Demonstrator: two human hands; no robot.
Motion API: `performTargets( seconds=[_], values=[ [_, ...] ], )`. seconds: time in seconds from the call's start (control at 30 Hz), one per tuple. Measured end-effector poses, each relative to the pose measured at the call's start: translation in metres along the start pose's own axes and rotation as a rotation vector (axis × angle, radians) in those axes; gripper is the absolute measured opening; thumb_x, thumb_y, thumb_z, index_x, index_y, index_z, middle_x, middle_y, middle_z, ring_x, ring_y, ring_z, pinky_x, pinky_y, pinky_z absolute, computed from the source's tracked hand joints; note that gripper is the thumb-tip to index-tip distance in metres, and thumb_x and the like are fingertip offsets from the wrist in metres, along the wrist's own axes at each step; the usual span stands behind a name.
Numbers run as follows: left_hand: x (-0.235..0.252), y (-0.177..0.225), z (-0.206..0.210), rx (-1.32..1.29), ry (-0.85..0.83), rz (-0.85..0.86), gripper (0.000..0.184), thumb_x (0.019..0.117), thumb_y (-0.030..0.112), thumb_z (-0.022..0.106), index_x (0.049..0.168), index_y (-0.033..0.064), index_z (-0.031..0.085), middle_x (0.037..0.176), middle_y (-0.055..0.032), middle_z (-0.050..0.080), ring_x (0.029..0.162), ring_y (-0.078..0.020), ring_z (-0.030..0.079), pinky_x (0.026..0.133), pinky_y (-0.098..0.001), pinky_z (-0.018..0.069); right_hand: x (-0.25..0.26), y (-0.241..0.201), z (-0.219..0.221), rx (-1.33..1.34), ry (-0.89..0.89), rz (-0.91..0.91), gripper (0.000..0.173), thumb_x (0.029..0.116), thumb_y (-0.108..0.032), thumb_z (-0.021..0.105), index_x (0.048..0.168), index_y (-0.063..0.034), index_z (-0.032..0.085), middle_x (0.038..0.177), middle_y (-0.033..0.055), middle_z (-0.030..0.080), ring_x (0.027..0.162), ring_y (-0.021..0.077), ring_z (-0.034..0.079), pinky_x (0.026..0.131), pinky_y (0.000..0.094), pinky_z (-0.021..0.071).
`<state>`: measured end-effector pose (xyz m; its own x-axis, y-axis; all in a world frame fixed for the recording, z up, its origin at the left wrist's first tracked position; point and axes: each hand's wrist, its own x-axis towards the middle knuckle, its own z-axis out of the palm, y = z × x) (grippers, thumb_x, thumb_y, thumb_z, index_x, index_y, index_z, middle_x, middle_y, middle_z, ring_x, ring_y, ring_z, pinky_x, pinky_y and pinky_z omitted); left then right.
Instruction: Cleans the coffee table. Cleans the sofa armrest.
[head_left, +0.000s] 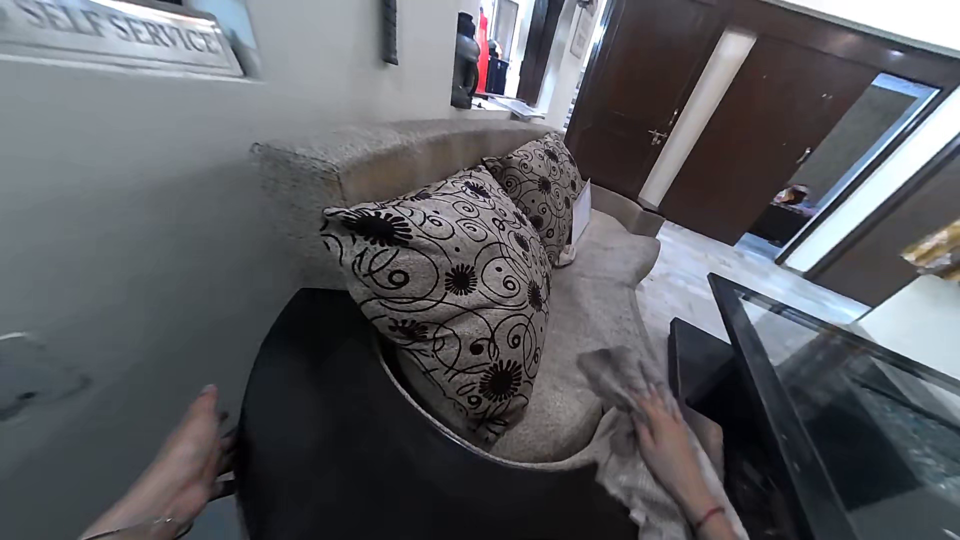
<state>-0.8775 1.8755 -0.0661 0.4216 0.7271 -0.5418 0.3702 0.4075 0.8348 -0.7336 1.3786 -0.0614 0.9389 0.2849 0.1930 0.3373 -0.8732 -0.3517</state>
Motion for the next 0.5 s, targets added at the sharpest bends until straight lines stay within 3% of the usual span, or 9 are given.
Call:
performTargets(
  seconds=[0.1, 0.23, 0.33, 0.5],
  values=[
    [-0.003, 0.001, 0.000, 0.008, -0.010, 0.007, 0.080, 0.1057, 0.065, 0.017, 0.159, 0.0054, 0.024, 0.155, -0.0314, 0.034, 0.135, -0.0459, 0.042, 0.101, -0.0640, 0.0368, -0.035, -0.060, 0.015, 0.055, -0.080, -0.131, 0.042, 0.0976, -0.007, 0.053, 0.137, -0.0084, 0.066, 0.144, 0.0216, 0.059, 0.145, 0.0455, 0.042, 0.122, 0.0667, 0.0171],
    [-0.005, 0.002, 0.001, 0.005, 0.008, 0.000, 0.081, 0.1040, 0.067, 0.017, 0.158, 0.0077, 0.025, 0.149, -0.0308, 0.040, 0.127, -0.0443, 0.047, 0.095, -0.0634, 0.0400, -0.072, -0.148, 0.043, 0.130, -0.138, -0.307, 0.039, 0.0963, -0.008, 0.058, 0.133, -0.0105, 0.070, 0.143, 0.0212, 0.060, 0.140, 0.0452, 0.049, 0.118, 0.0691, 0.0257],
    [-0.010, 0.003, 0.001, 0.006, -0.014, 0.013, 0.079, 0.1064, 0.063, 0.018, 0.160, 0.0052, 0.022, 0.155, -0.0314, 0.034, 0.136, -0.0468, 0.041, 0.103, -0.0655, 0.0355, -0.083, -0.201, 0.072, 0.179, -0.155, -0.443, 0.039, 0.0975, -0.010, 0.058, 0.134, -0.0143, 0.069, 0.146, 0.0174, 0.058, 0.140, 0.0428, 0.049, 0.118, 0.0672, 0.0274],
    [-0.011, 0.004, 0.001, 0.041, -0.003, 0.016, 0.078, 0.1064, 0.063, 0.017, 0.159, 0.0054, 0.025, 0.153, -0.0314, 0.037, 0.131, -0.0449, 0.044, 0.100, -0.0629, 0.0373, -0.083, -0.248, 0.088, 0.229, -0.221, -0.528, 0.045, 0.0939, -0.007, 0.059, 0.137, -0.0158, 0.067, 0.147, 0.0176, 0.057, 0.140, 0.0418, 0.050, 0.118, 0.0659, 0.0270]
  ],
)
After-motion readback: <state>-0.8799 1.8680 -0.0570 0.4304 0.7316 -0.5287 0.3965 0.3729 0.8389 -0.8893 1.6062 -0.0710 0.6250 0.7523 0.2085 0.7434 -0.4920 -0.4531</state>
